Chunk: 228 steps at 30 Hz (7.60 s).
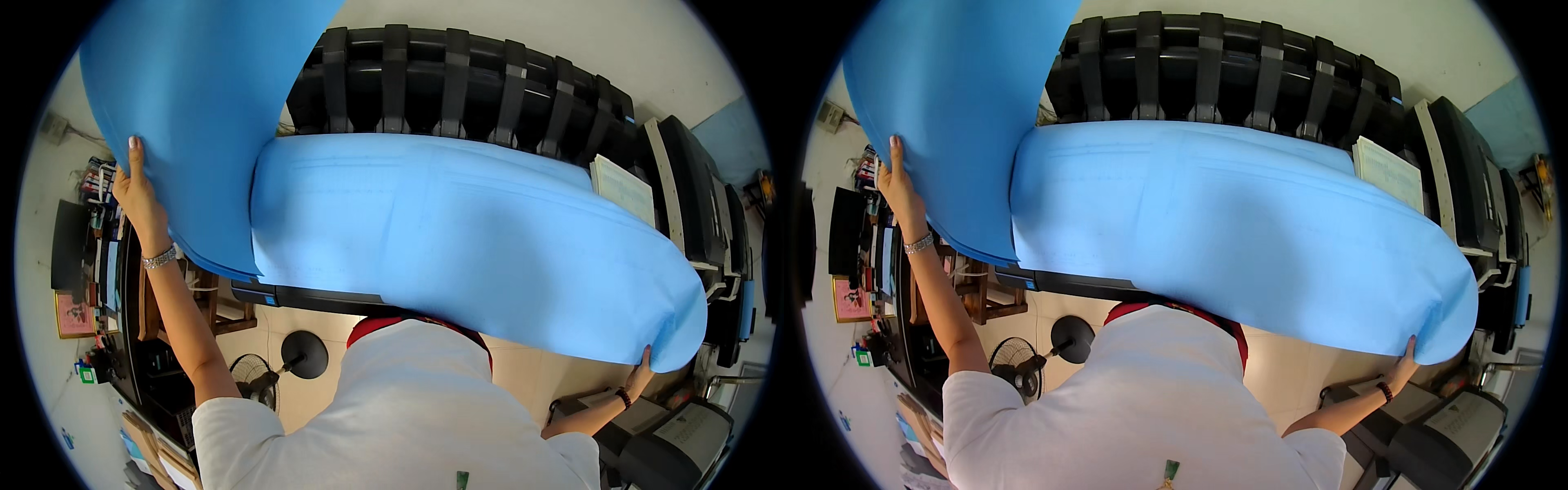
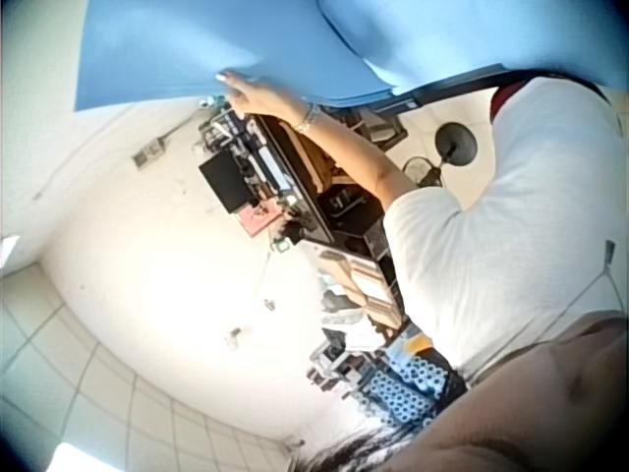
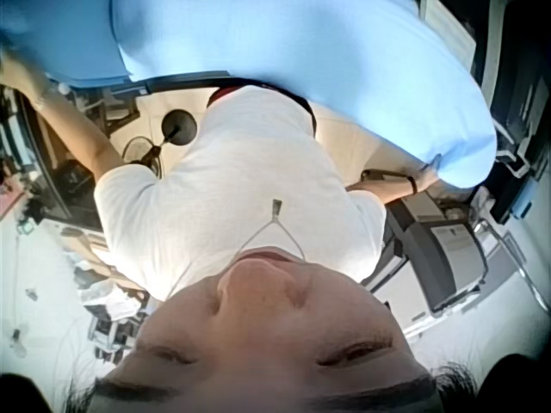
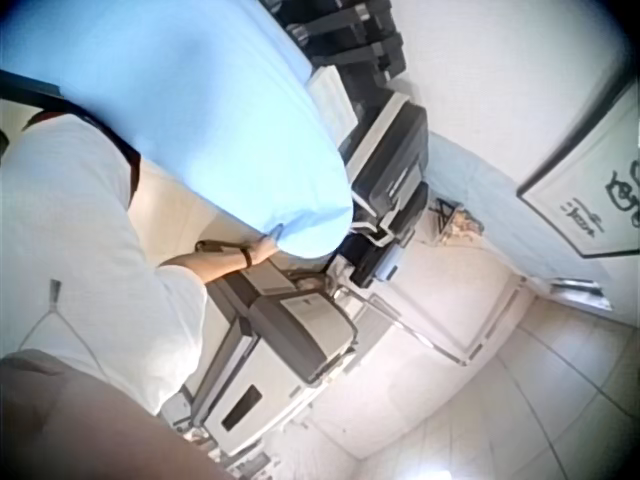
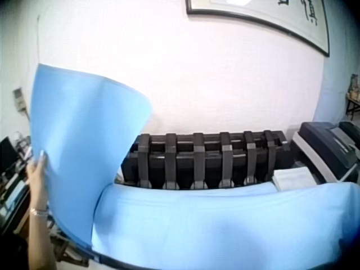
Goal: The person aligns blue paper sheets on a plotter by hand. They reposition and smooth out the paper, folding edges and stacking sheets on the machine's output tray.
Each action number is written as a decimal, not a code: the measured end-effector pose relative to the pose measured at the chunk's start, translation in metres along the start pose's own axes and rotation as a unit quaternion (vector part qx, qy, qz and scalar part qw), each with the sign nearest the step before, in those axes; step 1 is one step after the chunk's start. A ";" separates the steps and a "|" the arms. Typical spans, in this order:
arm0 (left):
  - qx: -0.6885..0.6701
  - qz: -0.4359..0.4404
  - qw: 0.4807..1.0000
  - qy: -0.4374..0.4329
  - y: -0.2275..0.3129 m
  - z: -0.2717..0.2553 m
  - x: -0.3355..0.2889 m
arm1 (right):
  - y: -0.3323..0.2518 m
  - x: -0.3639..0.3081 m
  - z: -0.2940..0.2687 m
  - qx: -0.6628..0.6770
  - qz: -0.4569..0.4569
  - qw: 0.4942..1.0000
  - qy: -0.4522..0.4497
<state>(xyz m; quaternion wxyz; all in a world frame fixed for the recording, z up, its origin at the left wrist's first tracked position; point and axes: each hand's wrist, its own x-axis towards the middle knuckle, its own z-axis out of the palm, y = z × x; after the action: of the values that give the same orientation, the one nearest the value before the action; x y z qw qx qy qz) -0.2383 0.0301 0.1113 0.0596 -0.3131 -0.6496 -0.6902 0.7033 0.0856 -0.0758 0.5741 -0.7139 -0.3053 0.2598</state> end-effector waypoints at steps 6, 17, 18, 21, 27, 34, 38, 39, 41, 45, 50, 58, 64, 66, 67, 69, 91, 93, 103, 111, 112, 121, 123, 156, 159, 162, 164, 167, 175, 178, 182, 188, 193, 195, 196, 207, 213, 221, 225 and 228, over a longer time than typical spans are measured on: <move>-0.032 0.021 0.999 0.007 0.010 0.022 -0.012 | 0.011 0.007 0.035 0.019 0.050 0.997 -0.063; 0.010 0.012 1.000 -0.007 0.013 0.010 -0.012 | 0.042 -0.074 0.206 0.106 0.111 0.964 -0.215; 0.007 0.018 1.000 -0.003 0.014 0.018 -0.017 | 0.049 -0.082 0.215 0.140 0.108 0.961 -0.212; 0.015 0.033 0.999 -0.010 0.017 0.030 -0.028 | 0.046 -0.108 0.234 0.128 0.135 0.953 -0.238; 0.078 0.101 0.987 -0.095 0.019 0.046 -0.068 | 0.062 -0.128 0.253 0.096 0.145 0.947 -0.269; 0.175 0.132 0.926 -0.306 -0.015 0.082 -0.181 | 0.065 -0.152 0.256 0.112 0.171 0.945 -0.254; 0.198 0.233 0.853 -0.423 -0.061 0.101 -0.245 | 0.082 -0.151 0.256 0.154 0.214 0.927 -0.267; 0.201 0.249 0.835 -0.448 -0.072 0.104 -0.258 | 0.081 -0.155 0.258 0.183 0.228 0.921 -0.257; 0.196 0.249 0.824 -0.469 -0.092 0.104 -0.280 | 0.080 -0.160 0.258 0.196 0.251 0.914 -0.250; 0.177 0.236 0.845 -0.447 -0.122 0.106 -0.307 | 0.098 -0.168 0.252 0.211 0.312 0.893 -0.245; 0.152 0.119 0.901 -0.388 -0.133 0.100 -0.311 | 0.108 -0.180 0.259 0.168 0.306 0.911 -0.222; 0.094 0.141 0.856 -0.488 -0.076 0.100 -0.321 | 0.109 -0.176 0.258 0.166 0.307 0.914 -0.208; 0.165 0.217 0.795 -0.541 -0.101 0.115 -0.372 | 0.098 -0.179 0.256 0.169 0.308 0.906 -0.235; 0.169 0.228 0.779 -0.559 -0.102 0.117 -0.373 | 0.097 -0.179 0.254 0.180 0.308 0.902 -0.242; 0.167 0.240 0.778 -0.556 -0.103 0.117 -0.373 | 0.097 -0.178 0.253 0.181 0.306 0.902 -0.247; 0.160 0.252 0.779 -0.551 -0.096 0.118 -0.370 | 0.099 -0.175 0.252 0.182 0.304 0.899 -0.256; 0.198 0.297 0.731 -0.582 -0.106 0.126 -0.393 | 0.099 -0.175 0.242 0.121 0.289 0.906 -0.285; 0.214 0.261 0.753 -0.564 -0.112 0.118 -0.391 | 0.086 -0.181 0.239 0.100 0.285 0.903 -0.304; 0.313 0.229 0.797 -0.463 -0.104 0.064 -0.363 | 0.098 -0.180 0.236 0.010 0.297 0.902 -0.314; 0.303 0.218 0.778 -0.505 -0.113 0.091 -0.402 | 0.089 -0.181 0.232 0.065 0.328 0.879 -0.339; 0.319 0.206 0.768 -0.516 -0.114 0.096 -0.407 | 0.085 -0.181 0.231 0.062 0.329 0.876 -0.347; 0.205 0.121 0.834 -0.498 -0.113 0.074 -0.298 | 0.133 -0.095 0.168 0.225 0.201 0.949 -0.085; 0.283 0.051 0.895 -0.341 -0.164 0.044 -0.260 | 0.115 -0.092 0.180 0.047 0.046 0.997 0.028; 0.137 -0.301 0.900 -0.284 -0.258 -0.045 -0.138 | 0.028 -0.188 0.399 0.050 0.109 0.916 -0.384; 0.170 -0.240 0.910 -0.292 -0.255 -0.036 -0.149 | 0.035 -0.173 0.394 0.054 0.105 0.925 -0.361; 0.210 -0.193 0.912 -0.294 -0.262 -0.035 -0.152 | 0.039 -0.169 0.394 0.067 0.117 0.932 -0.336; 0.190 -0.242 0.910 -0.278 -0.265 -0.034 -0.149 | 0.040 -0.174 0.396 0.062 0.103 0.938 -0.325; 0.288 -0.221 0.880 -0.305 -0.262 -0.035 -0.143 | 0.037 -0.176 0.395 0.015 0.058 0.940 -0.335; 0.189 -0.304 0.904 -0.235 -0.234 0.007 -0.094 | -0.027 -0.090 0.429 -0.121 -0.231 0.893 -0.368; 0.195 -0.419 0.846 -0.266 -0.244 -0.004 -0.056 | -0.053 -0.062 0.462 -0.173 -0.308 0.859 -0.371; 0.105 -0.416 0.851 -0.305 -0.246 0.038 -0.045 | -0.054 -0.002 0.501 -0.259 -0.418 0.792 -0.360; 0.136 -0.347 0.838 -0.400 -0.276 0.029 -0.026 | -0.061 0.039 0.553 -0.352 -0.272 0.742 -0.502; -0.025 -0.342 0.868 -0.358 -0.241 0.037 -0.042 | -0.063 0.067 0.548 -0.313 -0.136 0.720 -0.604; -0.028 -0.385 0.848 -0.363 -0.259 -0.020 -0.035 | -0.091 0.044 0.566 -0.317 -0.097 0.693 -0.640; -0.045 -0.412 0.824 -0.387 -0.262 -0.023 -0.034 | -0.096 0.048 0.566 -0.334 -0.097 0.673 -0.652; 0.045 -0.439 0.832 -0.335 -0.291 -0.010 -0.028 | -0.095 0.119 0.548 -0.492 -0.143 0.613 -0.601; 0.142 -0.272 0.881 -0.359 -0.287 0.026 -0.024 | -0.106 0.119 0.558 -0.556 -0.073 0.532 -0.635; 0.030 -0.412 0.862 -0.294 -0.297 0.029 -0.020 | -0.111 0.164 0.519 -0.630 -0.155 0.547 -0.530; 0.131 -0.416 0.871 -0.227 -0.305 0.015 -0.020 | -0.100 0.085 0.563 -0.425 -0.295 0.650 -0.557; 0.093 -0.362 0.856 -0.358 -0.264 0.060 -0.025 | -0.105 0.012 0.579 -0.382 -0.283 0.614 -0.630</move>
<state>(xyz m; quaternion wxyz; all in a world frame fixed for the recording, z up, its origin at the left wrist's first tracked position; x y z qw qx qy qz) -0.3263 0.1170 -0.1313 -0.4025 -0.2746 -0.7546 -0.4395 0.2789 0.4930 -0.0920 -0.0395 -0.4075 -0.8504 0.3306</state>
